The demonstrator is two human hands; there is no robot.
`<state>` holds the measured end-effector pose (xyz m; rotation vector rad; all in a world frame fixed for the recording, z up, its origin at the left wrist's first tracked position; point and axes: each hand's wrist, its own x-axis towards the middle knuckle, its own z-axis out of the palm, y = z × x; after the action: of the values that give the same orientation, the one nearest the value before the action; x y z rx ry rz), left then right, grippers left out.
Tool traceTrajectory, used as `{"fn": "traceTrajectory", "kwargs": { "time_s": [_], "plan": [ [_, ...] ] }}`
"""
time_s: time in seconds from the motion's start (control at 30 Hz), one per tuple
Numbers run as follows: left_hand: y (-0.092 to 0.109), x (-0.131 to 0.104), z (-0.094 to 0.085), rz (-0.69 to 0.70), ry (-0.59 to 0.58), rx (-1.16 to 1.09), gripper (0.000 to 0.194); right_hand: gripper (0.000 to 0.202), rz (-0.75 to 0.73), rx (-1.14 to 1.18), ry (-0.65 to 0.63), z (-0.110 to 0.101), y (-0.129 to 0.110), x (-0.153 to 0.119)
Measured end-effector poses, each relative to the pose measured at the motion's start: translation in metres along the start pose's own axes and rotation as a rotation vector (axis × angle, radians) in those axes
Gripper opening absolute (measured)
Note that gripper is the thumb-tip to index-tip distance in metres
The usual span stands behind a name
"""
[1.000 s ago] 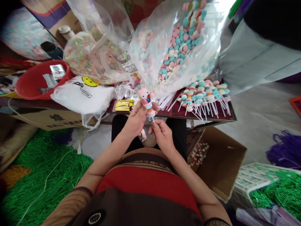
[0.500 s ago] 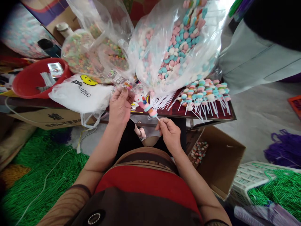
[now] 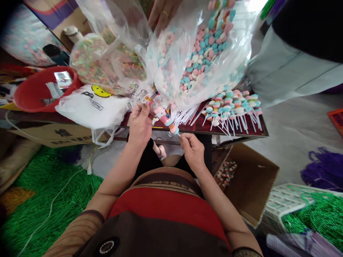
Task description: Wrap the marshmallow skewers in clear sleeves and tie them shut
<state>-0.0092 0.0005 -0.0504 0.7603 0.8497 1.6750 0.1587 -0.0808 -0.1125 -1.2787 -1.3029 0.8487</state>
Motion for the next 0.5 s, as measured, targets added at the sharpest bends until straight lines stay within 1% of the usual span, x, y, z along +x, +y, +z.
{"fn": "traceTrajectory", "kwargs": {
  "time_s": [0.13, 0.27, 0.37, 0.43, 0.5],
  "plan": [
    [-0.0028, -0.0009, -0.0007, 0.025, -0.049, -0.045, 0.028, 0.033, 0.014, -0.009, -0.014, 0.0015, 0.0004, -0.0006],
    [-0.0013, -0.0011, 0.0005, 0.009, -0.025, -0.007, 0.028, 0.027, -0.003, -0.005, 0.003, 0.0012, 0.0021, 0.0002],
    [-0.0015, -0.003, 0.003, -0.008, 0.003, 0.06, 0.03, 0.023, -0.011, -0.002, 0.058, 0.0027, 0.0024, 0.0001],
    [-0.0033, -0.0041, 0.0033, 0.015, -0.008, 0.071, 0.031, 0.026, 0.007, -0.013, 0.089, 0.0046, 0.0026, -0.0013],
    [-0.0059, -0.0042, 0.0019, 0.047, -0.033, 0.048, 0.031, 0.03, 0.025, -0.041, 0.076, 0.0059, 0.003, -0.0032]
  ]
}}
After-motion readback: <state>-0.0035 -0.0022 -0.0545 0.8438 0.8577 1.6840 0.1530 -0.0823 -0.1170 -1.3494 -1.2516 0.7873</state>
